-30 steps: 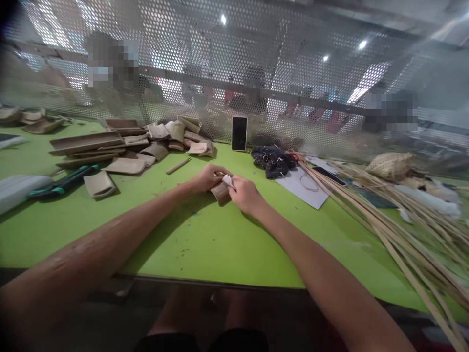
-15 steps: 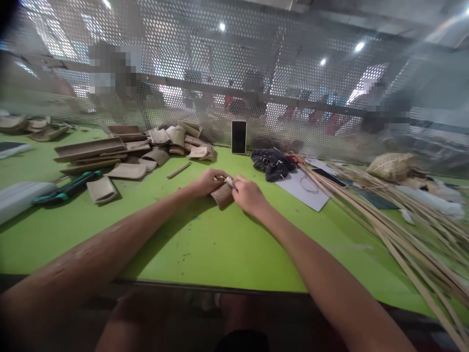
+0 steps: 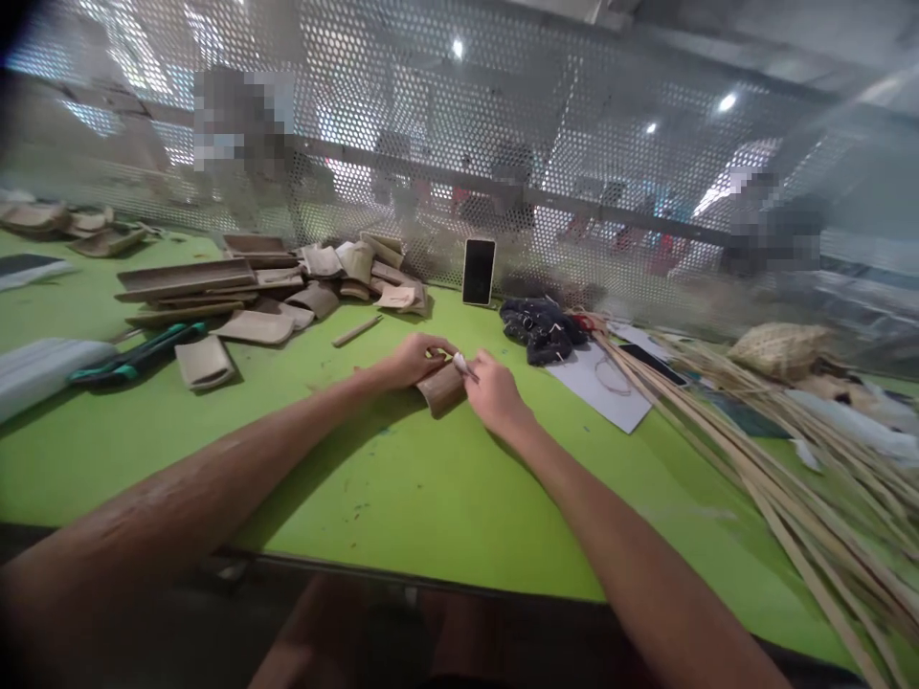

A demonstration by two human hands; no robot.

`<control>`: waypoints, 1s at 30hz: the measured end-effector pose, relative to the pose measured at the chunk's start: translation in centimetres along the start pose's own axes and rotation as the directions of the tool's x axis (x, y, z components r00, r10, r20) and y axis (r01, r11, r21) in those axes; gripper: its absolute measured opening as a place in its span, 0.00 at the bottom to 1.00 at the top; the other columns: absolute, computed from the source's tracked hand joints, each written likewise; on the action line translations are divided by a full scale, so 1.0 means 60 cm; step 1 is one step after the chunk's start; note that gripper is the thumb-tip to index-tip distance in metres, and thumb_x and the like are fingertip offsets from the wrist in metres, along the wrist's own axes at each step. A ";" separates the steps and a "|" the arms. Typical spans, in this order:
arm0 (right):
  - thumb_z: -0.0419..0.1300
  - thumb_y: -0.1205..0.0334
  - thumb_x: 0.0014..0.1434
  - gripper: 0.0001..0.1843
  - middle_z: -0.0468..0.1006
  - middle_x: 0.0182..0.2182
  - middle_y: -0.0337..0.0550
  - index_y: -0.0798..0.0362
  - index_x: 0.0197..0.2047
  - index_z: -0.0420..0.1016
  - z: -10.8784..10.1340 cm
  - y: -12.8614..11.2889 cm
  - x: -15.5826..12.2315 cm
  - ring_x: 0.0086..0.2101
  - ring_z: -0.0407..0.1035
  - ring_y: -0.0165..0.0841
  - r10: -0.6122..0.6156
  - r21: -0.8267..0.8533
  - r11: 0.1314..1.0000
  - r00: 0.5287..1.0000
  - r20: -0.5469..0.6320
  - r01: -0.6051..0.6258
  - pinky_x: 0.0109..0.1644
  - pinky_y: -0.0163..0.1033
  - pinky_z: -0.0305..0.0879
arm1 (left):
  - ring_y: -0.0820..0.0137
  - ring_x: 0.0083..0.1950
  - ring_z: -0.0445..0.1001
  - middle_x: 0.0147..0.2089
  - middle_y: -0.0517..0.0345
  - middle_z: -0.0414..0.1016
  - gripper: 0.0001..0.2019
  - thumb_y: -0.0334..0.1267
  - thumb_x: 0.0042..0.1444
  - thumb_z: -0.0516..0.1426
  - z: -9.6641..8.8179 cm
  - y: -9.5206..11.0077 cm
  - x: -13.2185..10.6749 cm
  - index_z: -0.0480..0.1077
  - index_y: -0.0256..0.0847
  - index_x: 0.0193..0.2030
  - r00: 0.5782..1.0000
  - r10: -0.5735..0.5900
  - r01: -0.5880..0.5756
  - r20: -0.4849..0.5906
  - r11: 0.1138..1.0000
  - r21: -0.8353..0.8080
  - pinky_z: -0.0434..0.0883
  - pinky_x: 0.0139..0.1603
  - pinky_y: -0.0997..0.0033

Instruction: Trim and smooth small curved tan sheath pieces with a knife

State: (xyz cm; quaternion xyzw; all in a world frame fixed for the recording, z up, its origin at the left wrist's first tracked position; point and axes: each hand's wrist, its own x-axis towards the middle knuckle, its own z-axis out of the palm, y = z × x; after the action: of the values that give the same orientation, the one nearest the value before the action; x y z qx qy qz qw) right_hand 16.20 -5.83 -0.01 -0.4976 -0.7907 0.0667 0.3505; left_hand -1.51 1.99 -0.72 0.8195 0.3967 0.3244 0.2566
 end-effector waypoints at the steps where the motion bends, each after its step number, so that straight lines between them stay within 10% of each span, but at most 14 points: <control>1: 0.55 0.69 0.64 0.08 0.70 0.31 0.41 0.54 0.34 0.74 0.001 -0.003 -0.002 0.31 0.65 0.31 -0.046 0.029 0.999 0.999 0.027 0.045 0.37 0.36 0.64 | 0.69 0.35 0.73 0.36 0.53 0.82 0.15 0.30 0.54 0.56 0.001 0.000 0.000 0.82 0.38 0.45 1.000 -0.009 0.009 0.004 1.000 0.001 0.68 0.39 0.72; 24: 0.55 0.69 0.64 0.07 0.72 0.33 0.42 0.54 0.34 0.70 0.000 -0.011 -0.003 0.31 0.66 0.31 -0.132 0.100 0.988 0.982 0.136 0.118 0.39 0.37 0.62 | 0.69 0.35 0.73 0.37 0.52 0.82 0.17 0.26 0.53 0.55 -0.002 0.002 0.000 0.81 0.36 0.45 1.000 -0.019 0.019 0.012 1.000 0.019 0.69 0.38 0.71; 30: 0.57 0.70 0.62 0.09 0.71 0.29 0.42 0.54 0.29 0.70 -0.002 0.000 0.001 0.29 0.64 0.32 0.002 0.032 0.999 1.000 0.026 -0.003 0.36 0.38 0.61 | 0.69 0.35 0.74 0.37 0.52 0.82 0.15 0.28 0.54 0.56 -0.002 0.000 0.000 0.81 0.37 0.44 1.000 0.009 -0.009 0.003 0.999 0.039 0.69 0.39 0.72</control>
State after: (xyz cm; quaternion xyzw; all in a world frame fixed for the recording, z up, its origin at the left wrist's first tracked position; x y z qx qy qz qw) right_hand 16.29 -5.79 0.13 -0.4920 -0.7934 0.0863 0.3479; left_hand -1.59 2.02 -0.61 0.8264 0.3991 0.3166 0.2397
